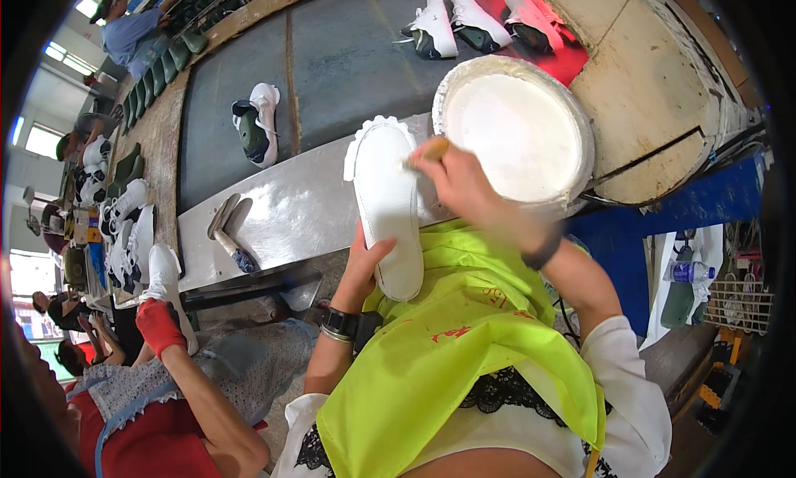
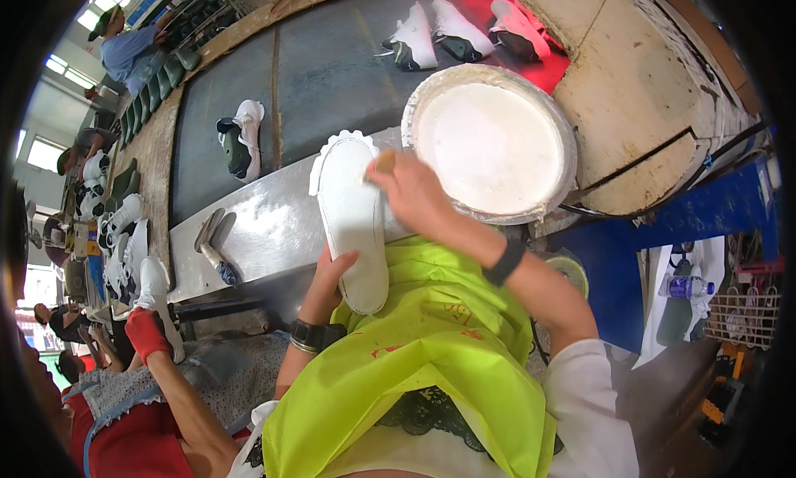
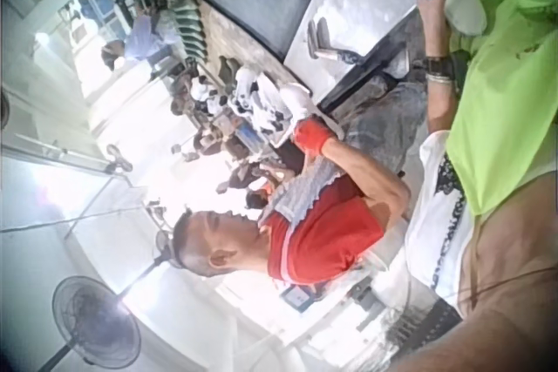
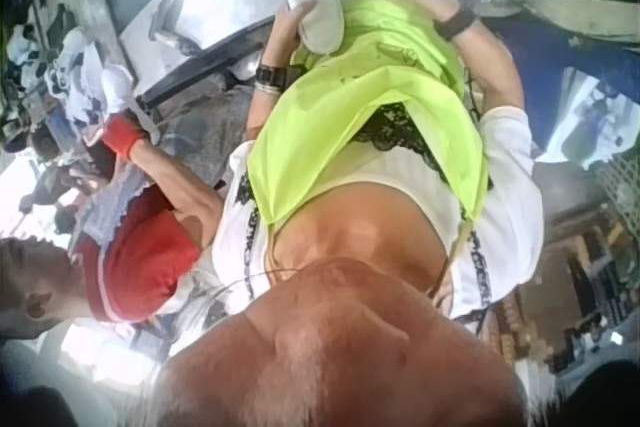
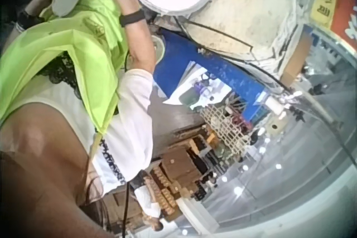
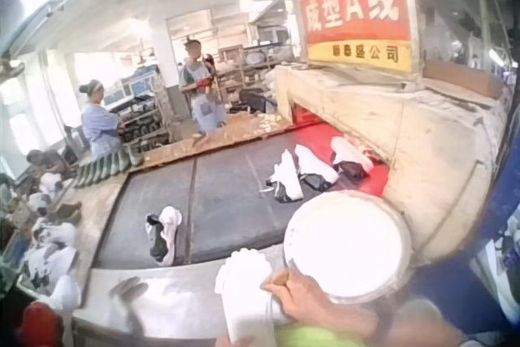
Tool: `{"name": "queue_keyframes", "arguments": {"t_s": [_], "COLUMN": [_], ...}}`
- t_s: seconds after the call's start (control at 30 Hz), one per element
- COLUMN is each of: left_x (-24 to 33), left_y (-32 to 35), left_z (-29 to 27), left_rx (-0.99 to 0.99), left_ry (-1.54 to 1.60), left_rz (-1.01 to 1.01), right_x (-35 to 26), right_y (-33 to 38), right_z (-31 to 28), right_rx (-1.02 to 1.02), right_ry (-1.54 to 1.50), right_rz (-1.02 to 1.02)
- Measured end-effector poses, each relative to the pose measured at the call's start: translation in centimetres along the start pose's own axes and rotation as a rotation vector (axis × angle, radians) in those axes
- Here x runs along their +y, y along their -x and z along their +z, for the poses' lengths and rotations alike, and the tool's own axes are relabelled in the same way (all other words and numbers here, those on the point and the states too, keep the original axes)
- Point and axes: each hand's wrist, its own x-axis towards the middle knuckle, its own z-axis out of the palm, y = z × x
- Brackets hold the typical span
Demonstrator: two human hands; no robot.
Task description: Apply white adhesive to shoe soles using a brush in a factory assembly line.
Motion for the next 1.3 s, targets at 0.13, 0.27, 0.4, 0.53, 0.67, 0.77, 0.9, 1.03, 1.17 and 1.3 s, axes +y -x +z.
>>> {"name": "queue_keyframes", "arguments": {"t_s": [0.13,0.27,0.4,0.53,0.67,0.77,0.9,1.03,1.17,1.3], "left_x": [-0.1,0.4,-0.5,-0.1,-0.1,0.0,-0.7,-1.2,0.8,4.9], "left_y": [-0.2,0.0,-0.1,0.3,1.1,1.1,1.6,1.1,0.4,-4.8], "left_z": [0.0,0.5,-0.4,-0.8,-1.6,-2.3,-3.2,-3.4,-3.1,-2.6], "left_rx": [-0.012,-0.016,-0.001,-0.011,-0.034,-0.038,0.016,0.128,0.094,0.056], "left_ry": [-0.006,-0.033,-0.021,0.05,0.054,0.09,0.151,0.217,0.206,0.176], "left_rz": [-0.01,-0.004,0.003,0.009,-0.071,-0.098,-0.113,-0.116,-0.185,-0.126], "right_x": [-2.6,-2.3,1.5,1.5,0.2,-0.5,-0.1,-1.4,-4.3,-4.0], "right_y": [1.0,-4.9,-7.6,-3.1,1.1,-0.5,-2.7,-0.5,-2.1,-5.5], "right_z": [-0.6,0.3,2.4,0.7,0.1,-0.1,2.1,2.7,0.6,-2.5], "right_rx": [-0.149,-0.092,0.196,0.213,0.22,0.273,0.32,0.127,-0.012,0.126], "right_ry": [-0.17,-0.072,0.026,-0.058,-0.249,-0.274,-0.383,-0.262,-0.315,-0.312], "right_rz": [0.159,0.271,0.178,0.449,0.537,0.443,0.306,0.362,0.351,0.409]}}
